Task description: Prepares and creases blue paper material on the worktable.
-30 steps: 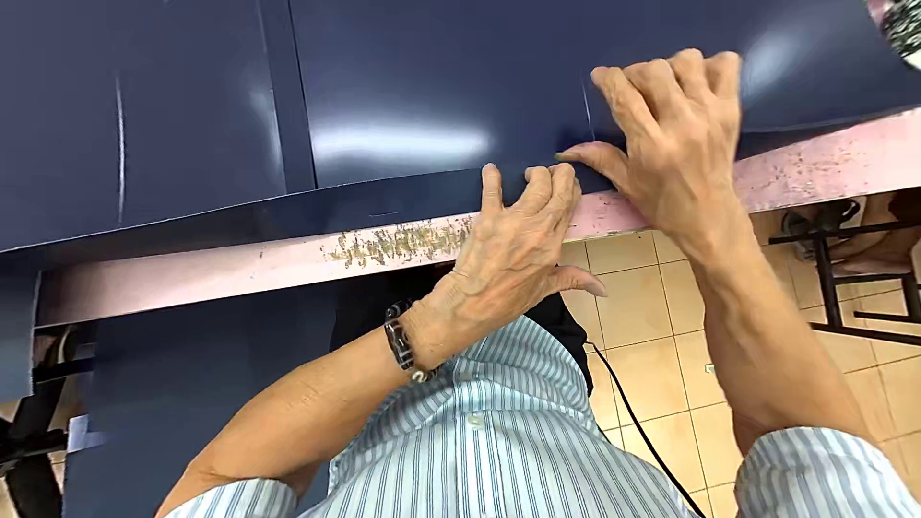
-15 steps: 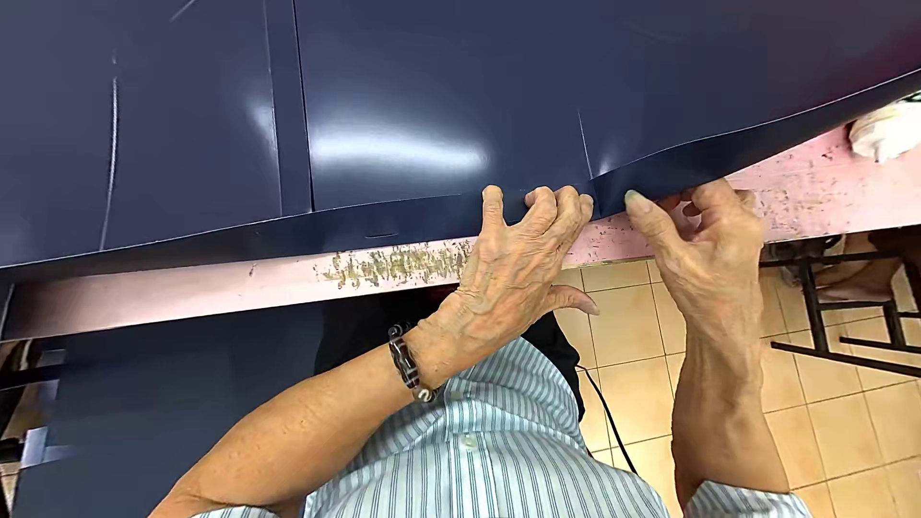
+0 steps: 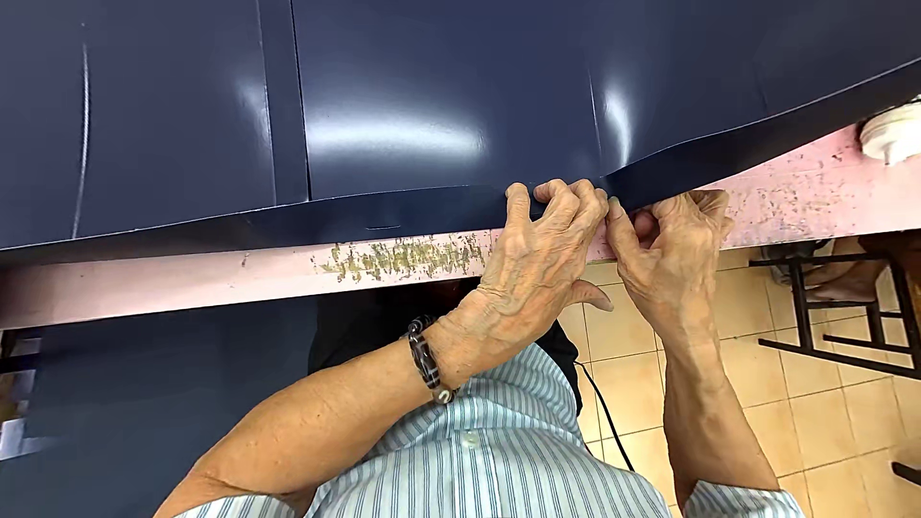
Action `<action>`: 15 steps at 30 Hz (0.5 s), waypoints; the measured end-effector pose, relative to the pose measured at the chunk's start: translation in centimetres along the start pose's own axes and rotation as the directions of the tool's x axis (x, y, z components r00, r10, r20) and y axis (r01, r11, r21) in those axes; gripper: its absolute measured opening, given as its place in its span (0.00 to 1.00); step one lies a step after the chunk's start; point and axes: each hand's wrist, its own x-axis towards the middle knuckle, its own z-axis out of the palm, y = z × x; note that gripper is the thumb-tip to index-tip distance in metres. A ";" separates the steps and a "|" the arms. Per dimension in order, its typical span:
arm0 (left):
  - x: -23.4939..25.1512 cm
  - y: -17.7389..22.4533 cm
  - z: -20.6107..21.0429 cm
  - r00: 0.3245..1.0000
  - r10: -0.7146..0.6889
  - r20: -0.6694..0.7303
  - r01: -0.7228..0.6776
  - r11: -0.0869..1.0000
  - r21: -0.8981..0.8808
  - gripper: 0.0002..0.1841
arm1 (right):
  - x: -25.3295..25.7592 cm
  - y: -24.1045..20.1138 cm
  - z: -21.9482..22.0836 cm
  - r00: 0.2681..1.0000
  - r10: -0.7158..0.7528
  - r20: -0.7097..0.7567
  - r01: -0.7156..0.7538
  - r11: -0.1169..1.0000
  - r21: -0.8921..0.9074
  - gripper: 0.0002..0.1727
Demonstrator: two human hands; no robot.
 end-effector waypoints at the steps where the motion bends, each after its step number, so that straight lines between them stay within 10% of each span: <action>1: -0.1 0.1 0.1 1.000 -0.005 -0.010 0.005 1.000 -0.003 0.54 | 0.1 0.0 0.0 1.000 -0.019 0.002 0.019 1.000 -0.003 0.13; 15: -0.7 -1.1 0.3 0.995 0.015 -0.097 -0.023 0.996 -0.086 0.42 | 0.7 -1.7 -0.5 0.967 -0.232 0.107 0.254 0.914 -0.315 0.11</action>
